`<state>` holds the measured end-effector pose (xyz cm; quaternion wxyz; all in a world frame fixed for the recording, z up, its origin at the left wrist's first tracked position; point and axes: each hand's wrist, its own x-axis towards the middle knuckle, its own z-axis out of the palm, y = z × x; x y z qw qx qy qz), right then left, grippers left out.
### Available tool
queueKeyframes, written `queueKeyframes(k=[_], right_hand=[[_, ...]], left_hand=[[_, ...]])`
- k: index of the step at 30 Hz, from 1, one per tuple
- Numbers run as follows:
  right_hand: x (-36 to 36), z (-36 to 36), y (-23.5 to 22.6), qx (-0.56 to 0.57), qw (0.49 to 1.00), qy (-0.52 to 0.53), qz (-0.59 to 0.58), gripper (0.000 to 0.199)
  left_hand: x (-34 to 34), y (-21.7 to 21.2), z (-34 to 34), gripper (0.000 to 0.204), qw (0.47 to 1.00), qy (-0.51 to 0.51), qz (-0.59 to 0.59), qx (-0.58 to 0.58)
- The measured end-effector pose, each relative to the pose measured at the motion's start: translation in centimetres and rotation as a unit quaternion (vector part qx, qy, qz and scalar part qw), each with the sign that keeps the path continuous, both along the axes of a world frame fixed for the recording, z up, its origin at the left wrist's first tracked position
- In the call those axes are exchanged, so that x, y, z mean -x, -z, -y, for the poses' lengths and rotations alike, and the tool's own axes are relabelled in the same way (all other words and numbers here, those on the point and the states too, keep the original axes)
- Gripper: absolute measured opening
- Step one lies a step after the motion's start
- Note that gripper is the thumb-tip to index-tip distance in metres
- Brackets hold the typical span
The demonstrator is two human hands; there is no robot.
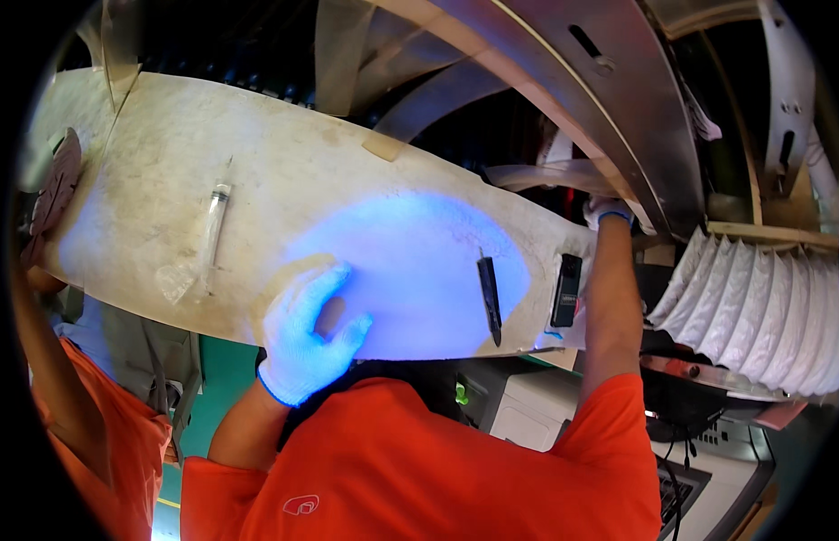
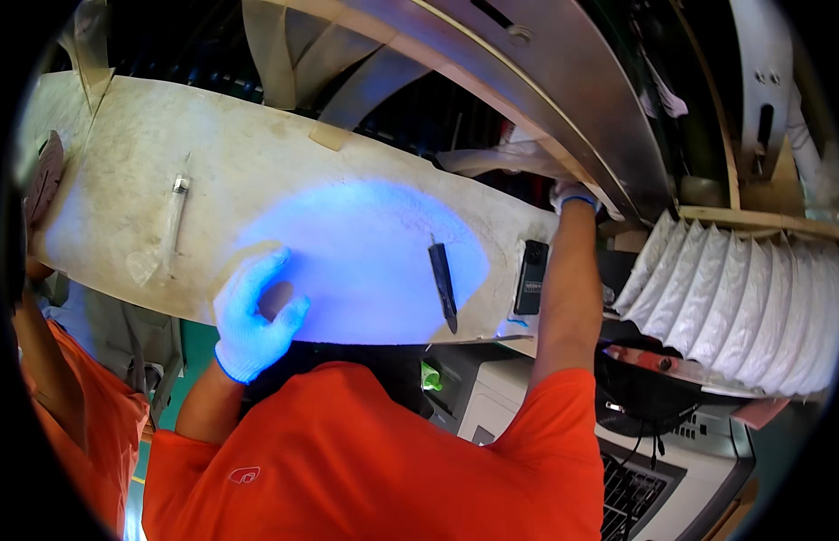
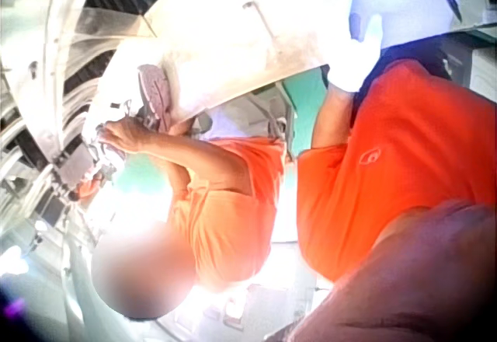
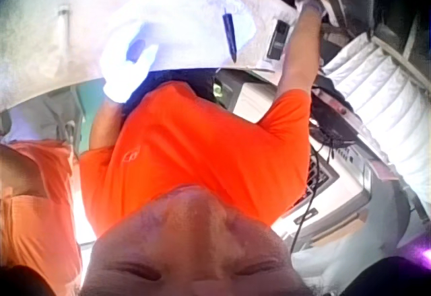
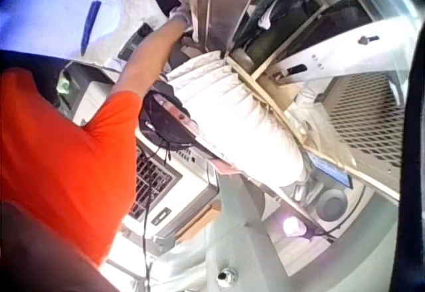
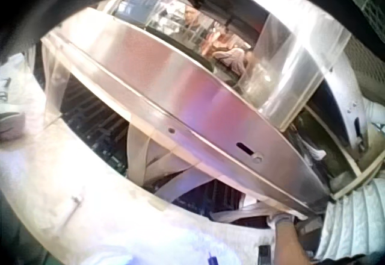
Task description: The person assembles a sneaker by hand, using a syringe to inject adhesive into the sole and a scraper to smooth the surface. They repeatedly pick up and place the shoe on a conveyor belt while working at a factory workstation.
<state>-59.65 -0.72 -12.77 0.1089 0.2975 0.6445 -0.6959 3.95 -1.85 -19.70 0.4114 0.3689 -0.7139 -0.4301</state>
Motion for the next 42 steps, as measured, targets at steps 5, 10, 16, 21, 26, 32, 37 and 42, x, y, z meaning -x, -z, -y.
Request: queueKeyframes(k=[5, 10, 16, 21, 26, 32, 37, 42], right_hand=[[5.7, 0.8, 1.0, -0.018, 0.995, -0.079, -0.05, 0.028], [11.4, 1.7, 1.6, -0.029, 0.982, -0.162, -0.097, 0.026], [16.7, 0.6, 1.9, -0.047, 0.967, -0.211, -0.133, 0.025], [18.1, 2.1, 2.1, -0.056, 0.955, -0.238, -0.169, 0.027], [16.5, 1.9, 2.3, -0.071, 0.946, -0.223, -0.222, 0.029], [-1.6, -1.2, 5.0, -0.188, 0.856, -0.084, -0.474, 0.034], [-28.3, -8.1, 3.5, -0.071, 0.766, -0.215, -0.602, 0.037], [-30.4, -4.0, -13.4, -0.112, 0.466, -0.212, -0.852, 0.025]], left_hand=[[0.3, -0.3, 0.3, 0.055, 0.999, 0.007, 0.023, 0.034], [0.4, -0.5, 0.0, 0.054, 0.997, 0.003, 0.049, 0.058], [1.8, -0.6, 0.5, 0.048, 0.993, 0.026, 0.043, 0.11], [2.5, -1.8, -0.4, 0.045, 0.979, 0.019, 0.131, 0.153], [1.8, -1.8, -1.4, 0.044, 0.97, 0.019, 0.172, 0.173], [2.1, -0.8, -1.9, 0.042, 0.969, 0.008, 0.182, 0.167], [2.2, -1.1, -2.3, 0.04, 0.966, -0.009, 0.187, 0.176], [2.8, -1.2, -2.0, 0.048, 0.967, 0.009, 0.239, 0.088]])
